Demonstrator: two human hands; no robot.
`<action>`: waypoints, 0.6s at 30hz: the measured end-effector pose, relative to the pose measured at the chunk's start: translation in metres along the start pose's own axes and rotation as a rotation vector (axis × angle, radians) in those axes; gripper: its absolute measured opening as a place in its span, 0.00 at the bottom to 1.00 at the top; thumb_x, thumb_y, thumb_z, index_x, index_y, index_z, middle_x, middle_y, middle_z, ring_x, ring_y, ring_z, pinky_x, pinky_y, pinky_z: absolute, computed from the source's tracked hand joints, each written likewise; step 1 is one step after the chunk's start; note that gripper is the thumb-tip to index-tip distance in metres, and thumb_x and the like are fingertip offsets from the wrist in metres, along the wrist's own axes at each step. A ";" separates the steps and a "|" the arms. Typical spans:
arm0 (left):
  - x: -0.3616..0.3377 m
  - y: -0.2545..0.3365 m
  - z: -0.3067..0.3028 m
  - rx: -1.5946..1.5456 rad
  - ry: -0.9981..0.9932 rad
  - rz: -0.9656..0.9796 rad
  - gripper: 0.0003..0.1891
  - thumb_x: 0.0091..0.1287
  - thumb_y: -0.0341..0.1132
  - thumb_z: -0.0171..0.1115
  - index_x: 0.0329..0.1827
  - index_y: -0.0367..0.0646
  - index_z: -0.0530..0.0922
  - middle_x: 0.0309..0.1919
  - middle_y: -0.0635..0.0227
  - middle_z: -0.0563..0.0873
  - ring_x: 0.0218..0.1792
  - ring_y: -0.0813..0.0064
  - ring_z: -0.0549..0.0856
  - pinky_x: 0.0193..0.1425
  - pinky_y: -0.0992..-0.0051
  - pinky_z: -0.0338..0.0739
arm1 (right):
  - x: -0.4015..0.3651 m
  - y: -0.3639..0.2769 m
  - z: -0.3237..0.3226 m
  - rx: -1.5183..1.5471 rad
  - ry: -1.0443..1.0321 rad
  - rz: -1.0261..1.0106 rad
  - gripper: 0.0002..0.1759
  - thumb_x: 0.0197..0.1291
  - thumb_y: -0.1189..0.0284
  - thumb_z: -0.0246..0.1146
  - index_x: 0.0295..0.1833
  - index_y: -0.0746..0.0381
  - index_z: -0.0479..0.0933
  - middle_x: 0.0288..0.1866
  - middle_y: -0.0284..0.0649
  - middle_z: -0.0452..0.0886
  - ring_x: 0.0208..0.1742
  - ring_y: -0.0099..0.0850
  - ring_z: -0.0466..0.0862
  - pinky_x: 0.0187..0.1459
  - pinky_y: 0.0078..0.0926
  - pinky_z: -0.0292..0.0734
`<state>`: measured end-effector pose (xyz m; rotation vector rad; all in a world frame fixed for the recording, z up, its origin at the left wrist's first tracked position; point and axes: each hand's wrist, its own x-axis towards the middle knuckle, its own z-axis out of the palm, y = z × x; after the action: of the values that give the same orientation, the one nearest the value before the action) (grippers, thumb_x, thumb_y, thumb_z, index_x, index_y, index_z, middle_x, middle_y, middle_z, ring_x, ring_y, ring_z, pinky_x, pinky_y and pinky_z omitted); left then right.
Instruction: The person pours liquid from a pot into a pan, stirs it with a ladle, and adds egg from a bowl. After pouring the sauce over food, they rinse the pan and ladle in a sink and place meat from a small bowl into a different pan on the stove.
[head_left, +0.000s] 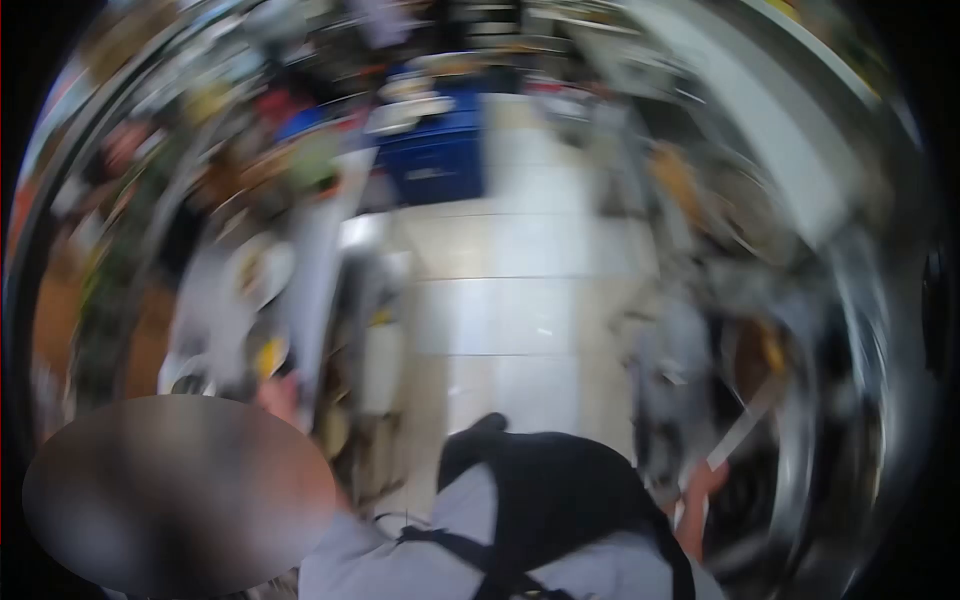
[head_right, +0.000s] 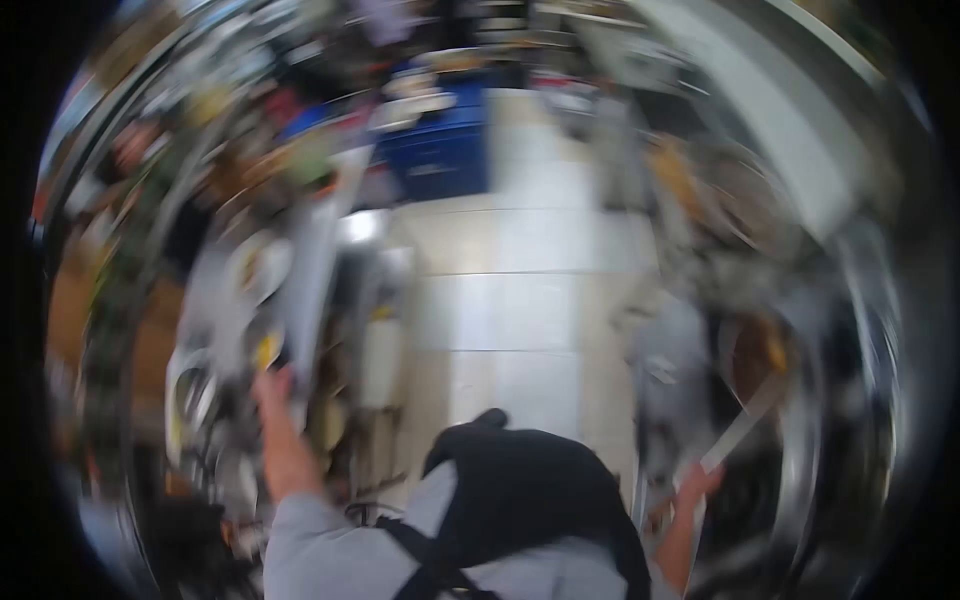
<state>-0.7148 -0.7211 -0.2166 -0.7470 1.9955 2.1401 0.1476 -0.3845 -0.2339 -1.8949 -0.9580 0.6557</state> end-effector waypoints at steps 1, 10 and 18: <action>0.009 0.002 -0.002 0.053 -0.165 0.017 0.20 0.72 0.42 0.50 0.51 0.30 0.73 0.37 0.51 0.83 0.34 0.56 0.86 0.40 0.62 0.87 | 0.002 0.018 -0.006 -0.026 0.009 0.005 0.24 0.57 0.77 0.63 0.60 0.69 0.72 0.49 0.47 0.82 0.48 0.42 0.82 0.52 0.37 0.75; -0.013 0.040 0.089 0.239 -0.214 0.160 0.17 0.69 0.43 0.56 0.51 0.38 0.77 0.42 0.61 0.83 0.43 0.63 0.83 0.46 0.64 0.80 | -0.044 -0.091 -0.020 -0.360 0.076 0.042 0.11 0.54 0.75 0.59 0.43 0.66 0.72 0.35 0.55 0.78 0.40 0.53 0.81 0.42 0.42 0.73; -0.111 0.017 0.261 0.307 -0.895 0.404 0.07 0.70 0.36 0.57 0.45 0.43 0.76 0.33 0.71 0.76 0.38 0.74 0.79 0.36 0.70 0.74 | -0.051 -0.108 -0.018 -0.218 0.060 0.158 0.07 0.54 0.78 0.58 0.40 0.66 0.72 0.27 0.47 0.76 0.27 0.43 0.80 0.30 0.38 0.74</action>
<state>-0.6957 -0.4452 -0.1521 0.6149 1.9204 1.7471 0.0939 -0.4019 -0.1267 -2.1877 -0.8761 0.6018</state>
